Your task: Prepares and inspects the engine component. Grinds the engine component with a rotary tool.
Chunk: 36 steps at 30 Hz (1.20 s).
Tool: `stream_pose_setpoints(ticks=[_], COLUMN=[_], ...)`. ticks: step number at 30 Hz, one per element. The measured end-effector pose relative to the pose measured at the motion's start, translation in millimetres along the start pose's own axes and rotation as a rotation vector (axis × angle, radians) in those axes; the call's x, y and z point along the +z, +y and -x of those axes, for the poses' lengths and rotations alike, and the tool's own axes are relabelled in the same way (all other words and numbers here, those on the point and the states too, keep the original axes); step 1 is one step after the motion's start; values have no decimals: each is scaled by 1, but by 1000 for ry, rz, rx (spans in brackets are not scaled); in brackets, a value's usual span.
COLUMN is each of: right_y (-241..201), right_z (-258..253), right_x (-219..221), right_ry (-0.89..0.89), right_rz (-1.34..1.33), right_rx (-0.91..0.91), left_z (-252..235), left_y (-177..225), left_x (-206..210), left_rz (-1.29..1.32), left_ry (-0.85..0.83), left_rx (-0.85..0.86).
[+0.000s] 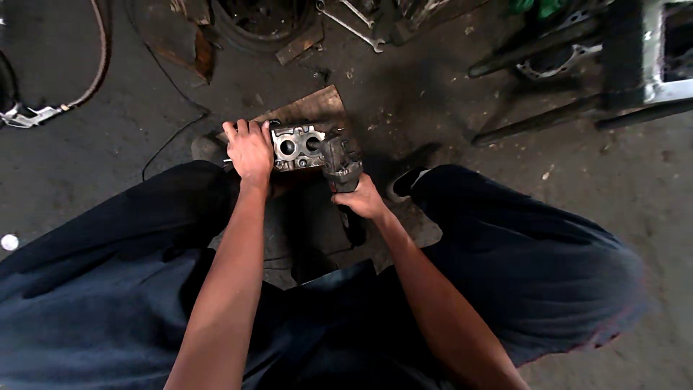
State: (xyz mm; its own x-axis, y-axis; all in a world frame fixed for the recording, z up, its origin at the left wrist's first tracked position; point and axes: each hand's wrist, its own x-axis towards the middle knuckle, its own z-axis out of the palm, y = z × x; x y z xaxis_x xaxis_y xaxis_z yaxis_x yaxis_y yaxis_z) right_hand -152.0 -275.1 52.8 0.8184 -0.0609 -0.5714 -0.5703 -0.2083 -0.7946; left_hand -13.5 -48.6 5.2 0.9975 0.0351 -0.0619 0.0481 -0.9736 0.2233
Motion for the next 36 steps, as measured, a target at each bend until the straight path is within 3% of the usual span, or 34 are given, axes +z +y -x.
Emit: stream_pose_setpoints(ticks=[12,23,36], right_y=[-2,-9,-7], right_z=[-5,10,-2], right_x=[6,-35,-5], right_ry=[2,-57,-23], right_rz=[0,-57,-38], right_rx=[31,12,38], left_z=[-1,-6,5], left_y=[0,1,-1], left_x=[-2,-2,2], left_rz=[11,-3,1], left_ry=[-23,-35,7], left_rx=[-9,-21,-3])
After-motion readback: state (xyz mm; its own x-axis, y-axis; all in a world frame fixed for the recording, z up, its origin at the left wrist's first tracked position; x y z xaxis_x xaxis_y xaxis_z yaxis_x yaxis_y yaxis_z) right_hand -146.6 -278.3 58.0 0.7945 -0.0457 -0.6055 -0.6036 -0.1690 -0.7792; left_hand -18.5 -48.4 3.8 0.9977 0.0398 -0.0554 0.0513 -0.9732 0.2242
